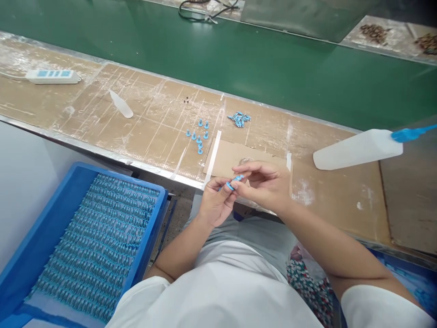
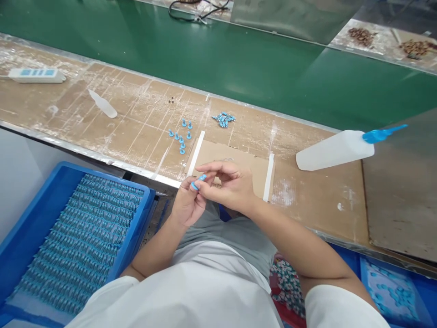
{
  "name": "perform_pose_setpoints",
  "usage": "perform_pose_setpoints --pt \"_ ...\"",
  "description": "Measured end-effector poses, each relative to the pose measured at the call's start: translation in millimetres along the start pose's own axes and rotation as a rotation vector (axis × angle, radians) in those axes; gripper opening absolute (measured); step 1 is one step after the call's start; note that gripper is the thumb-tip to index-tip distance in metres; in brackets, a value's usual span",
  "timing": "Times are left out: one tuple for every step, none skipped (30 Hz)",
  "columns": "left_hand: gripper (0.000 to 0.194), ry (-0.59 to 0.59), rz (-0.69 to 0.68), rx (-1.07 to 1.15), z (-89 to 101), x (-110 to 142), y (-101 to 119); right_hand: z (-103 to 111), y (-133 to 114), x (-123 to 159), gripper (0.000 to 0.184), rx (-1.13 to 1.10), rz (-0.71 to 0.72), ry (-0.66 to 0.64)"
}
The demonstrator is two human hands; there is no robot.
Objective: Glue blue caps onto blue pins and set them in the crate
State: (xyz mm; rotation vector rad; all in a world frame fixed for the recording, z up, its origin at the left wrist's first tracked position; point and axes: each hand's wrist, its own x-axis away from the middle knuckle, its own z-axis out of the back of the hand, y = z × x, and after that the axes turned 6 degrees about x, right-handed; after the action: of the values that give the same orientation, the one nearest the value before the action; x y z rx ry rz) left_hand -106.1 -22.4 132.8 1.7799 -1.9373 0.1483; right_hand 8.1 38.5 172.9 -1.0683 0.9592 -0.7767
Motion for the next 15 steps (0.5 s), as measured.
perform_pose_setpoints --pt "0.033 0.002 -0.012 0.002 -0.5 -0.7 4.6 -1.2 -1.6 -3.5 0.032 0.001 -0.011 -0.008" --pt "0.033 -0.003 -0.023 0.005 -1.1 -1.1 9.2 -2.4 -3.4 -7.0 0.033 0.002 -0.018 -0.019" --pt "0.032 -0.013 -0.035 0.007 -1.8 -1.1 13.6 -3.5 -5.2 -10.2 0.033 0.004 -0.018 -0.031" --pt "0.033 -0.025 -0.046 0.008 -2.4 -0.9 17.6 -4.5 -6.8 -13.1 0.032 0.007 -0.012 -0.043" --pt "0.034 -0.033 -0.054 0.008 -3.0 -0.5 21.1 -5.6 -8.2 -15.8 0.032 0.006 -0.002 -0.051" --pt "0.034 -0.037 -0.058 0.004 -3.4 -0.1 24.1 -6.7 -9.4 -18.1 0.032 0.002 0.005 -0.058" --pt "0.035 -0.036 -0.059 -0.003 -3.6 0.3 26.4 -7.8 -10.2 -20.1 0.035 -0.004 0.007 -0.065" --pt "0.035 -0.029 -0.056 -0.011 -3.6 0.7 28.4 -8.9 -10.8 -21.8 0.038 -0.011 0.006 -0.071" --pt "0.034 -0.021 -0.051 -0.018 -3.4 1.1 29.9 -10.0 -11.1 -23.3 0.042 -0.013 0.002 -0.080" --pt "0.034 -0.013 -0.046 -0.021 -3.1 1.3 31.3 -11.0 -11.3 -24.6 0.045 -0.012 -0.004 -0.092" --pt "0.033 -0.006 -0.040 -0.020 -2.8 1.6 32.6 -11.8 -11.3 -25.7 0.047 -0.009 -0.011 -0.107" --pt "0.032 -0.001 -0.034 -0.017 -2.4 1.7 33.9 -12.6 -11.3 -26.9 0.047 -0.006 -0.015 -0.123" --pt "0.032 0.003 -0.028 -0.012 -2.1 1.8 35.2 -13.2 -11.3 -28.0 0.047 -0.007 -0.016 -0.140" --pt "0.032 0.005 -0.023 -0.004 -1.8 1.8 36.6 -13.8 -11.2 -29.3 0.047 -0.009 -0.016 -0.157" --pt "0.033 0.004 -0.018 0.005 -1.6 1.5 38.0 -14.4 -11.2 -30.7 0.047 -0.012 -0.012 -0.172"
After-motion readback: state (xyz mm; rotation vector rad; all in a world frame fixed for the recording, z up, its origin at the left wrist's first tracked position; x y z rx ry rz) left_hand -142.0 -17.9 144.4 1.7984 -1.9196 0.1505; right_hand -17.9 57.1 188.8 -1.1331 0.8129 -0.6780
